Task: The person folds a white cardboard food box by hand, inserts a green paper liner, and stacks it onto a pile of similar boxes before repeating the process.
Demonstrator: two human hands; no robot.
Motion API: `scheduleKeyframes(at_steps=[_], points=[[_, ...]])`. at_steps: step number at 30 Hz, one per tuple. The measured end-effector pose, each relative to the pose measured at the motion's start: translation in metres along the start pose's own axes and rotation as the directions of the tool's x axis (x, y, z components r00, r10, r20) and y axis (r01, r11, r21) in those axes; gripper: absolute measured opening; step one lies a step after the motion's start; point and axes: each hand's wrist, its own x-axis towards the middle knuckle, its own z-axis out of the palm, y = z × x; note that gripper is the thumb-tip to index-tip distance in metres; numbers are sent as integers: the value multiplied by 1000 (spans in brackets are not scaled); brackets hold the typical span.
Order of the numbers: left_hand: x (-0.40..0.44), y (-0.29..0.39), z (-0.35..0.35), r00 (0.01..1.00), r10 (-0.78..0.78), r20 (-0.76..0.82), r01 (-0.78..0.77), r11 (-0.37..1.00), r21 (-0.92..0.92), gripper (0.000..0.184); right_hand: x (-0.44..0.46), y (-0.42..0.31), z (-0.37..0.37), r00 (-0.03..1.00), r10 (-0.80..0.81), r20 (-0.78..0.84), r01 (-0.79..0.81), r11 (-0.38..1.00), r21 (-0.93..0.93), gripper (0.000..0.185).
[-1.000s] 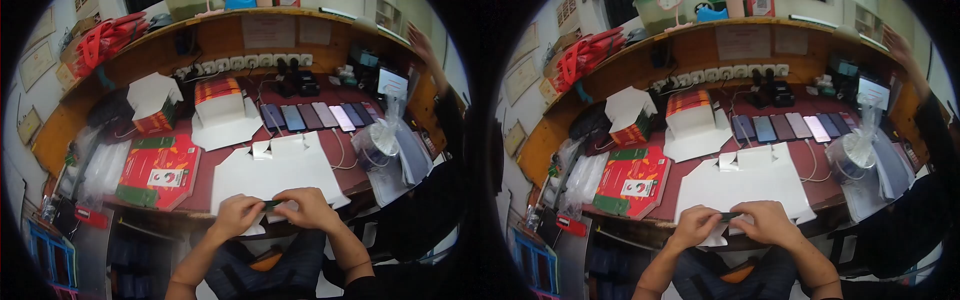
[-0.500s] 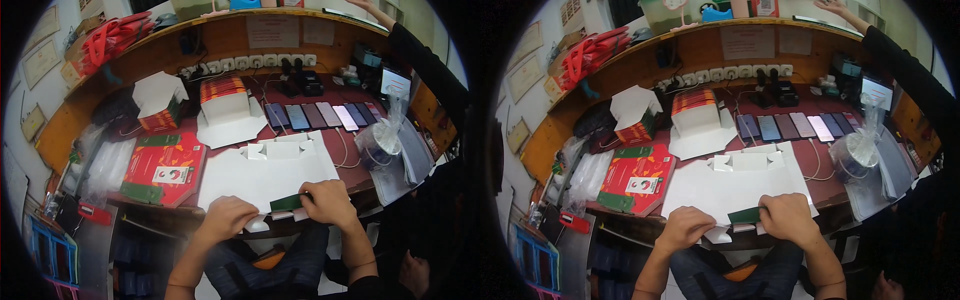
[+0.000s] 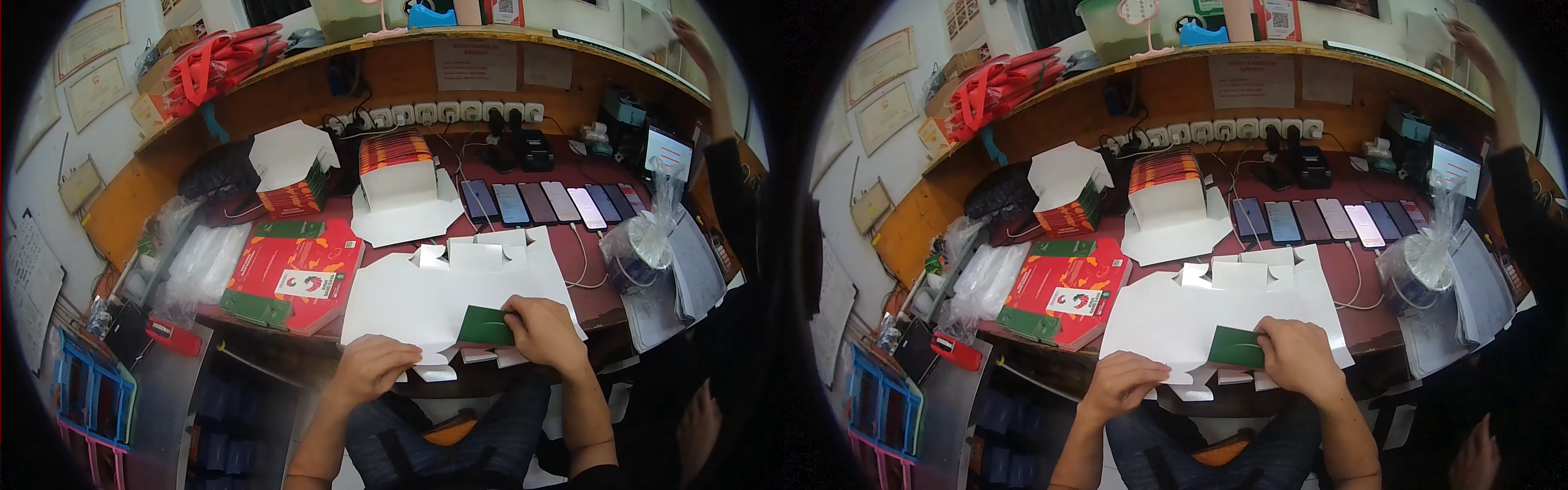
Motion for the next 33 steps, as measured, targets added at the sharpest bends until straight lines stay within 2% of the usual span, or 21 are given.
scheduleKeyframes(at_steps=[2, 3, 5, 7, 9, 10, 12, 15, 17, 19, 21, 23, 25, 26, 28, 29, 31, 32, 33], points=[[2, 4, 1, 999, 36, -39, -35, 998, 45, 17, 2, -2, 5, 986, -11, -168, 18, 999, 42, 12], [8, 10, 2, 1000, 24, -15, -22, 994, 107, 14, 5, -5, 7, 985, -10, -171, 18, 999, 44, 12], [18, 20, 2, 1000, 0, 14, -2, 987, 164, 12, 8, -16, 14, 954, -124, -273, 115, 992, -49, 11], [33, 27, 1, 975, -196, 109, 159, 946, 282, 5, 8, -28, 20, 952, -167, -258, 157, 986, -58, 12], [43, 27, 3, 969, -234, 78, 199, 930, 310, 5, 6, -36, 23, 950, -240, -201, 239, 971, -30, 15], [46, 26, 5, 950, -309, 44, 283, 913, 292, 7, 5, -38, 24, 932, -282, -229, 280, 959, -40, 26], [51, 28, 10, 912, -410, -21, 403, 884, 239, 10, 3, -43, 21, 939, -261, -225, 268, 963, 0, 27], [56, 32, 14, 886, -458, -72, 462, 860, 215, 10, 2, -43, 23, 943, -228, -245, 251, 966, 67, 31], [57, 29, 19, 901, -421, -101, 433, 872, 230, 8, 2, -44, 24, 938, -221, -266, 253, 963, 93, 32], [60, 26, 23, 915, -382, -128, 402, 881, 248, 7, 3, -47, 22, 961, -192, -197, 228, 956, 182, 33], [64, 27, 27, 988, -142, -63, 155, 937, 315, 5, 6, -50, 26, 961, -205, -185, 244, 944, 221, 33], [66, 29, 35, 989, -143, -39, 148, 924, 354, 5, 9, -52, 27, 960, -221, -171, 260, 930, 259, 33], [67, 24, 38, 993, -116, -21, 117, 951, 287, 5, 13, -54, 24, 977, -176, -123, 214, 839, 501, 37], [67, 24, 37, 995, -99, -27, 102, 936, 338, 5, 12, -54, 15, 976, -177, -130, 219, 837, 501, 37], [68, 20, 30, 995, -95, -38, 102, 935, 341, 6, 3, -46, -10, 921, -322, -218, 361, 916, 174, 42], [66, 19, 28, 993, -104, -53, 116, 935, 334, 7, -4, -34, -17, 938, -319, -138, 330, 942, 65, 46], [62, 16, 25, 990, -123, -71, 139, 937, 320, 8, -11, -5, -9, 971, -234, -52, 230, 970, -73, 32], [59, 16, 24, 987, -138, -88, 158, 939, 306, 7, -12, 2, -1, 971, -234, -51, 230, 970, -85, 32], [58, 14, 24, 984, -146, -104, 170, 941, 292, 7, -11, 10, 9, 989, -145, 22, 147, 986, -76, 23]])
